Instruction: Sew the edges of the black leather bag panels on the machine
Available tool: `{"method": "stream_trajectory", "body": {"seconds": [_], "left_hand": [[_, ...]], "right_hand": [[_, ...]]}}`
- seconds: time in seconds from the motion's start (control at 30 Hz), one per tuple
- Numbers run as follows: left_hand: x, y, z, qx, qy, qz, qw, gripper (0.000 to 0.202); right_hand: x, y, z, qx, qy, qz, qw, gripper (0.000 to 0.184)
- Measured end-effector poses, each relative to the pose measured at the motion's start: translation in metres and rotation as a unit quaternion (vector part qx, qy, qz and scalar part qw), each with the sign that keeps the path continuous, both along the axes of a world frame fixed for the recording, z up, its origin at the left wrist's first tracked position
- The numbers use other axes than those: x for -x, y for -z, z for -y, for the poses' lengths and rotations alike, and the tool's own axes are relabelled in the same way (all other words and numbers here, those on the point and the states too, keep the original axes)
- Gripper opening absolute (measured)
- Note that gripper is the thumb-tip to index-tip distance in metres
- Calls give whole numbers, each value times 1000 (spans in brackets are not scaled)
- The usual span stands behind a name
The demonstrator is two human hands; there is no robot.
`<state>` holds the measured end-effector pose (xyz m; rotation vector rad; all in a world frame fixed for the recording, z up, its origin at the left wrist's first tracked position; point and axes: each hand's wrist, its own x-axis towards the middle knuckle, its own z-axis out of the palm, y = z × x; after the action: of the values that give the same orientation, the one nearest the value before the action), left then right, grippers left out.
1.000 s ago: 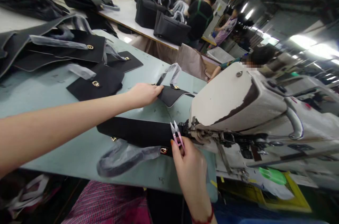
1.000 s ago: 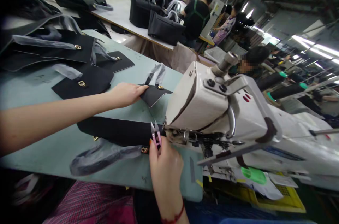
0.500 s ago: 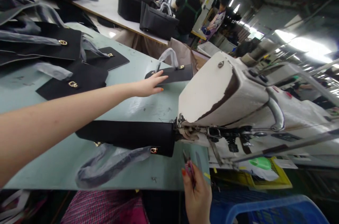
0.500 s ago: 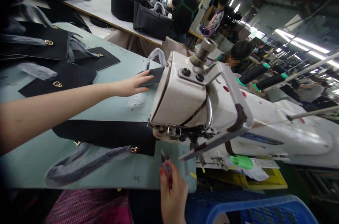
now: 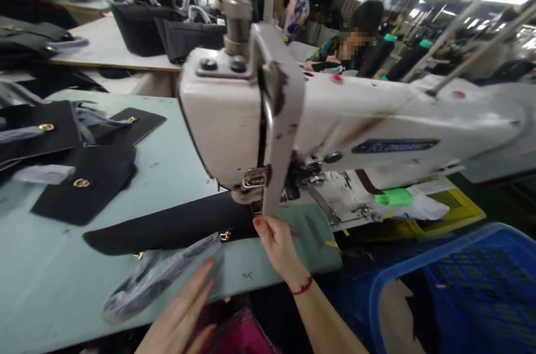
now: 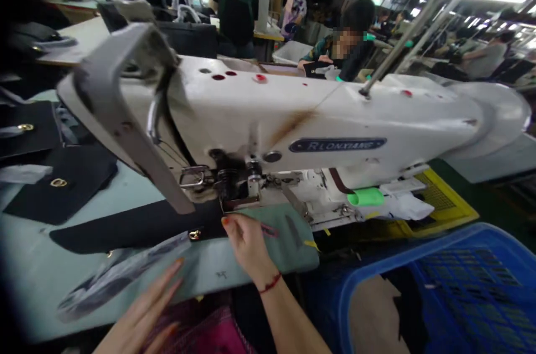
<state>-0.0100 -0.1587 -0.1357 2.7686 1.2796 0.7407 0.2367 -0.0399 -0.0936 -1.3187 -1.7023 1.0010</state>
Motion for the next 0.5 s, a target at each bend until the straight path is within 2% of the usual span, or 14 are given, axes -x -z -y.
{"method": "stream_trajectory", "body": {"seconds": [0.03, 0.07, 0.1, 0.17, 0.23, 0.33, 0.4, 0.5], "left_hand": [[2, 13, -8, -17, -48, -7, 999, 84], [2, 20, -21, -25, -102, -4, 994, 88], [2, 21, -36, -32, -143, 4, 989, 90], [0, 9, -67, -48, -180, 20, 982, 90], [-2, -13, -93, -68, -175, 8, 982, 85], [0, -44, -113, -75, -118, -27, 990, 66], [3, -54, -117, -66, -72, -30, 995, 50], [6, -54, -115, -46, -32, -1, 998, 28]], "right_hand": [[4, -1, -2, 13, -11, -24, 1000, 44], [8, -2, -3, 23, -17, -44, 999, 45], [11, -2, -4, 34, -19, -66, 997, 47], [16, 0, -3, 55, -15, -114, 992, 47], [19, 0, 0, 72, -9, -152, 986, 48], [22, -1, 4, 86, -1, -172, 981, 47], [23, -3, 6, 92, 2, -175, 980, 47], [25, -2, 8, 94, 16, -170, 981, 48]]}}
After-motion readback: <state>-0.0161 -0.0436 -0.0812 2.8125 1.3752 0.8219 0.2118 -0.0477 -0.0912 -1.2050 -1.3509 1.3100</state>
